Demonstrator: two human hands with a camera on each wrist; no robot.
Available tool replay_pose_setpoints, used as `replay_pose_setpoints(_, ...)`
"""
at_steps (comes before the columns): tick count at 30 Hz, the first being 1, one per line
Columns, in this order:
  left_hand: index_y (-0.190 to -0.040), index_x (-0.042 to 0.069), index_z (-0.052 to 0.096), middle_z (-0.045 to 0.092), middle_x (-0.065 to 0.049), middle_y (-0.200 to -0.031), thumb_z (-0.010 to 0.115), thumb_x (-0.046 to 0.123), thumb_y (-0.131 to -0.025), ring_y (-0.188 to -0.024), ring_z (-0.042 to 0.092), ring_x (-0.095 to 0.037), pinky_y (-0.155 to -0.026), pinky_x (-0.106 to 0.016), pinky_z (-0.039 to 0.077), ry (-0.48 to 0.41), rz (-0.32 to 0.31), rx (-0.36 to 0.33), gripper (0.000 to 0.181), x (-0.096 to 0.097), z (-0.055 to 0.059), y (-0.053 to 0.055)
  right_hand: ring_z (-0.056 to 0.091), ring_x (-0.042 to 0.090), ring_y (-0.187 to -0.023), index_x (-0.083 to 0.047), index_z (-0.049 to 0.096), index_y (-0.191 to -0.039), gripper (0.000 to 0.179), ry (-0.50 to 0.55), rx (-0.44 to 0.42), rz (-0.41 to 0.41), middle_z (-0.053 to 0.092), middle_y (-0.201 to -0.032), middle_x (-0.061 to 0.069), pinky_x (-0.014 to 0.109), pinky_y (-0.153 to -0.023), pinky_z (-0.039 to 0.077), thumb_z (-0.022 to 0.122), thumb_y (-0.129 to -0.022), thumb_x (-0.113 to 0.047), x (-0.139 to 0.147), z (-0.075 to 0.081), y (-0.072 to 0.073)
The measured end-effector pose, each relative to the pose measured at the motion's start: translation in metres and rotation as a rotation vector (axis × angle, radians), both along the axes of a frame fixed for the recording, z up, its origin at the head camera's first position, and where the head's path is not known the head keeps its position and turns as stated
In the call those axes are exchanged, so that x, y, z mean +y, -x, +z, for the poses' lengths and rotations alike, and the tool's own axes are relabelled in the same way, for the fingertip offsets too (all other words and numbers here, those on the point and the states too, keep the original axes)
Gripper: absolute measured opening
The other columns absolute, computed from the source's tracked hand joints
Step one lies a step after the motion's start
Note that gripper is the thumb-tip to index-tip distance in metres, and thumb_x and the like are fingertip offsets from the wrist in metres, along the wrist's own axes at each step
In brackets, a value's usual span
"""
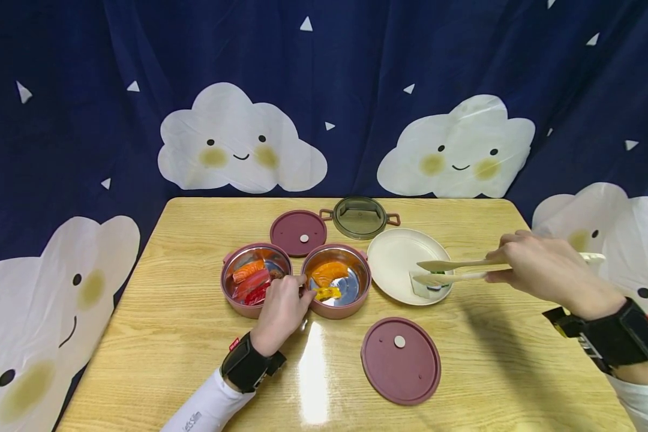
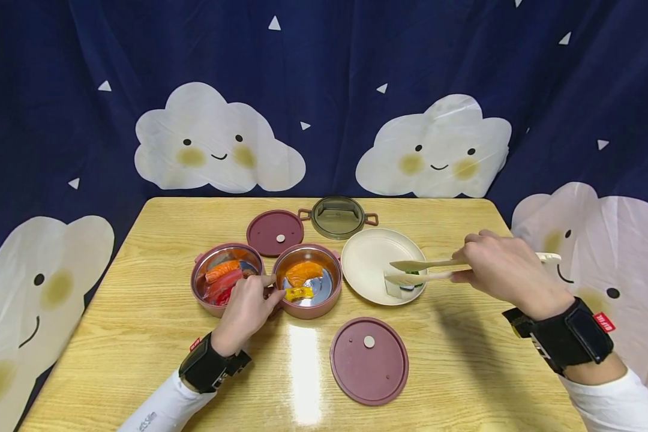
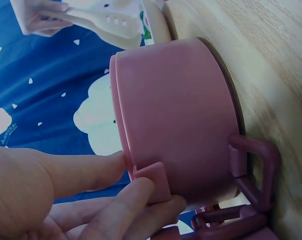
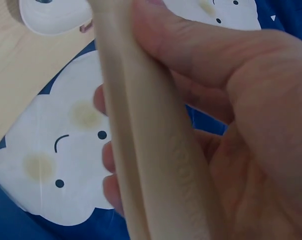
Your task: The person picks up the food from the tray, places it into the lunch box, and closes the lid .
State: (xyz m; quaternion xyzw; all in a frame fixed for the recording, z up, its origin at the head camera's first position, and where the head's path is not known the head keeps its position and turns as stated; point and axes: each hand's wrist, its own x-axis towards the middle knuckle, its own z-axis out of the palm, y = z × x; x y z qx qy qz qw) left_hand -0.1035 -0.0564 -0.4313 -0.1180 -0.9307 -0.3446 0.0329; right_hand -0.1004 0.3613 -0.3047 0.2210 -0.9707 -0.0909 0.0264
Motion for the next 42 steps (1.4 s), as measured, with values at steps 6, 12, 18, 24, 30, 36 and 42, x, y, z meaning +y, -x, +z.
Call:
replay_pose_setpoints(6,-0.104,-0.004,0.078,0.057,-0.002,-0.066,0.08,0.01,-0.093,-0.057,0.046,-0.012,-0.052,-0.022,0.026,0.002,0.001,-0.01,0.018,0.0,0.0,0.0,0.048,0.01,-0.064,-0.033,0.074,-0.077,0.02,0.009,-0.047,-0.038,0.057,-0.069,-0.009,0.03,-0.046,0.035,0.094,-0.075,-0.035,-0.003,-0.003,-0.001)
replay_pose_setpoints(12,-0.106,-0.004,0.078,0.054,-0.001,-0.065,0.08,0.01,-0.093,-0.056,0.043,-0.012,-0.052,-0.022,0.024,0.004,0.005,-0.012,0.02,0.0,0.0,0.0,0.046,0.01,-0.06,-0.032,0.069,-0.07,0.024,0.012,-0.077,-0.066,0.053,-0.065,-0.013,0.03,-0.046,0.034,0.092,-0.078,-0.034,-0.008,-0.003,-0.001)
replay_pose_setpoints(18,-0.103,-0.004,0.078,0.057,-0.002,-0.067,0.081,0.01,-0.092,-0.057,0.045,-0.012,-0.052,-0.022,0.026,0.004,0.002,0.0,0.018,0.0,-0.001,0.0,0.046,0.01,-0.06,-0.032,0.069,-0.07,0.024,0.012,-0.089,-0.075,0.052,-0.064,-0.013,0.03,-0.046,0.034,0.091,-0.08,-0.034,-0.013,-0.002,-0.001)
replay_pose_setpoints(24,-0.102,-0.003,0.078,0.056,-0.002,-0.066,0.081,0.01,-0.092,-0.057,0.046,-0.012,-0.052,-0.022,0.026,0.001,0.001,0.006,0.017,0.0,-0.001,0.0,0.046,0.01,-0.06,-0.03,0.071,-0.071,0.022,0.004,-0.097,-0.075,0.054,-0.065,-0.013,0.03,-0.046,0.034,0.091,-0.08,-0.035,-0.016,-0.003,-0.001)
replay_pose_setpoints(30,-0.102,-0.003,0.078,0.054,-0.001,-0.065,0.081,0.01,-0.092,-0.057,0.045,-0.012,-0.053,-0.022,0.025,-0.002,0.003,0.01,0.017,0.0,-0.001,0.001,0.046,0.01,-0.062,-0.03,0.073,-0.073,0.02,0.003,-0.098,-0.072,0.055,-0.067,-0.011,0.031,-0.047,0.035,0.091,-0.08,-0.036,-0.02,-0.004,0.001)
replay_pose_setpoints(36,-0.102,-0.003,0.078,0.056,-0.002,-0.066,0.08,0.011,-0.092,-0.057,0.046,-0.012,-0.053,-0.022,0.026,0.004,0.003,0.011,0.017,0.0,-0.001,0.0,0.045,0.01,-0.062,-0.03,0.073,-0.073,0.02,0.006,-0.095,-0.058,0.055,-0.067,-0.011,0.03,-0.048,0.035,0.091,-0.08,-0.035,-0.024,-0.005,0.002)
replay_pose_setpoints(42,-0.103,-0.003,0.078,0.057,-0.002,-0.066,0.081,0.011,-0.092,-0.058,0.047,-0.013,-0.052,-0.022,0.025,0.01,0.009,0.009,0.018,0.0,-0.001,0.0,0.045,0.009,-0.06,-0.033,0.07,-0.071,0.023,0.014,-0.08,-0.04,0.054,-0.067,-0.011,0.031,-0.047,0.034,0.091,-0.08,-0.036,-0.027,-0.005,0.003)
